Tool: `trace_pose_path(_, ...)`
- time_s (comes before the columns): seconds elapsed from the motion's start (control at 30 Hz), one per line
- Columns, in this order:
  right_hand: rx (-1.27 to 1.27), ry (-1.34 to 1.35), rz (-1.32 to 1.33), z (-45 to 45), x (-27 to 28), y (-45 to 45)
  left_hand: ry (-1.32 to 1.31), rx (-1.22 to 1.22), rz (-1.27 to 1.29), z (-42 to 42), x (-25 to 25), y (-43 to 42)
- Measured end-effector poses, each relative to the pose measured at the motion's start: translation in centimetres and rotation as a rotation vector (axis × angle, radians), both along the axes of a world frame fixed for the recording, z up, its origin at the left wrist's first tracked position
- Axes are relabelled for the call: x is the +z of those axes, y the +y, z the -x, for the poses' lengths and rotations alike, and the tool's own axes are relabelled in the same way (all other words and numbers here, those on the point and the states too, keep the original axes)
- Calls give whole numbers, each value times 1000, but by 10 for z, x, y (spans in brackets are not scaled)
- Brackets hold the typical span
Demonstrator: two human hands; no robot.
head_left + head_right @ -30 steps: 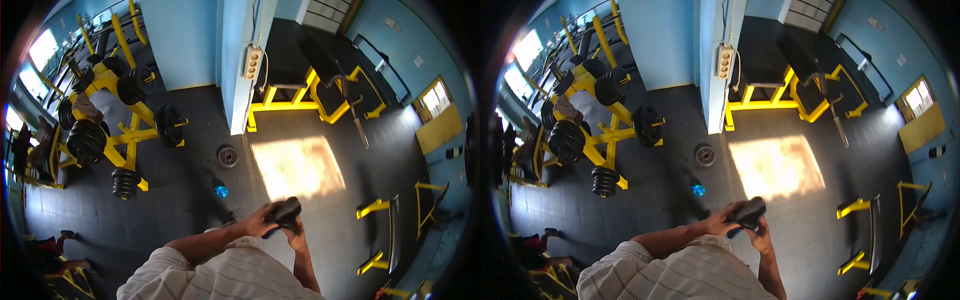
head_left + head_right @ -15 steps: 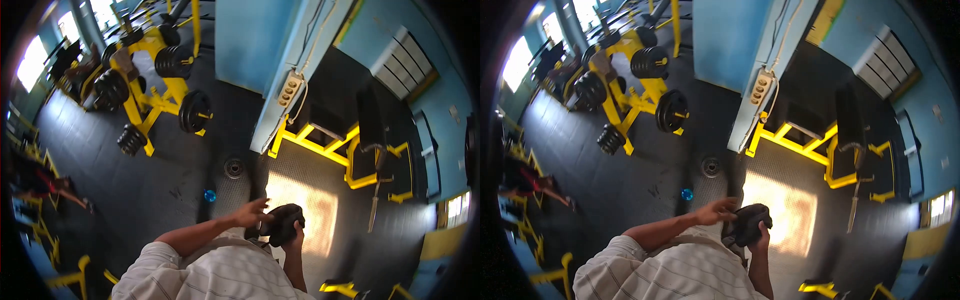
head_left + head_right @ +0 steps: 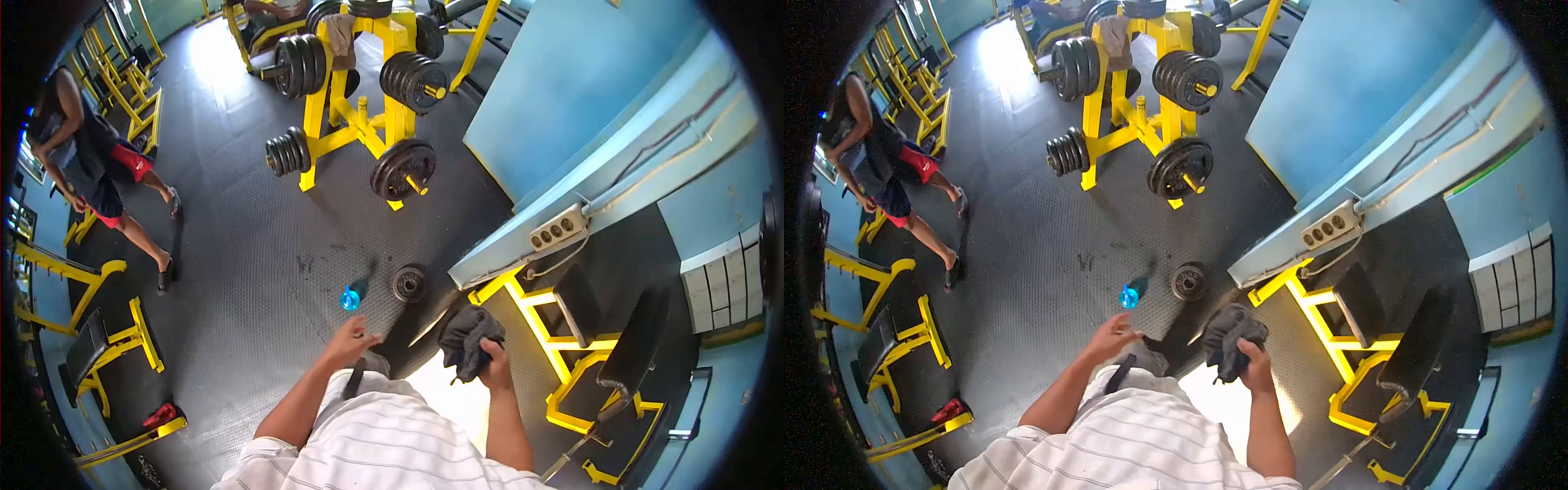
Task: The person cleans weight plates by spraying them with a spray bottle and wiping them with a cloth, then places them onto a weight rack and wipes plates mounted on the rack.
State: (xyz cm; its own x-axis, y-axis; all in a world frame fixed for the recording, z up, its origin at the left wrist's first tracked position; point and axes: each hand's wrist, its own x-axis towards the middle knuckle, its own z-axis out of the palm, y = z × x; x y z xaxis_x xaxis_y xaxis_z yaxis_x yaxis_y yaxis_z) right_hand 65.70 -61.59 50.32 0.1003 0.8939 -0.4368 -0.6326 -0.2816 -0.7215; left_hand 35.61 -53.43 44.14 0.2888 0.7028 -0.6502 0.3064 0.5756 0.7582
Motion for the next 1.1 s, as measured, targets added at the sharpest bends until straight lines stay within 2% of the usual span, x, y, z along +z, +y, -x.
trace_pose_path(0.03, 37, -57, 41, 4, 9, 13, -9, 5, 22, 9, -19, 5)
trace_pose_path(0.1, 122, -301, 19, 13, 15, 36, 326, -103, -164, 20, -61, 14)
trace_pose_path(0.17, 248, -442, 30, 13, 9, 54, 351, -115, -141, 21, -58, 32)
trace_pose_path(0.23, 332, -452, 81, 5, -9, 67, 389, -112, -109, 26, -67, 42)
trace_pose_path(0.33, 367, -417, 296, -2, -41, 90, 532, -87, -118, 33, -109, 45)
trace_pose_path(0.37, 401, -415, 324, -7, -63, 98, 532, -70, -77, 33, -122, 41)
trace_pose_path(0.47, 648, -720, 423, -14, -132, 128, 589, 78, 93, 31, -175, 31)
trace_pose_path(0.5, 698, -635, 564, -22, -176, 134, 592, 71, 152, 27, -199, 22)
trace_pose_path(0.57, 693, -596, 465, -28, -256, 156, 665, 115, 224, 18, -257, 16)
trace_pose_path(0.63, 599, -622, 637, -39, -348, 159, 643, 246, 378, 4, -322, 5)
trace_pose_path(0.7, 576, -684, 783, -38, -394, 170, 597, 428, 424, -7, -390, -7)
trace_pose_path(0.77, 591, -613, 893, -39, -440, 158, 619, 407, 456, -19, -450, -6)
trace_pose_path(0.83, 749, -763, 913, -34, -461, 140, 790, 262, 305, -24, -516, -5)
trace_pose_path(0.87, 744, -627, 897, -30, -469, 123, 838, 251, 324, -32, -529, 14)
trace_pose_path(0.9, 844, -601, 953, -23, -468, 119, 886, 236, 340, -35, -539, 37)
trace_pose_path(0.97, 1013, -466, 978, -14, -466, 117, 1027, 183, 171, -26, -590, 51)
trace_pose_path(1.03, 1282, -397, 993, -17, -479, 113, 1074, 154, -488, -3, -644, 58)
trace_pose_path(1.07, 1399, -458, 978, -13, -483, 123, 1012, 223, -383, -4, -642, 78)
trace_pose_path(1.1, 1411, -517, 938, -11, -487, 127, 953, 292, -278, -3, -635, 105)
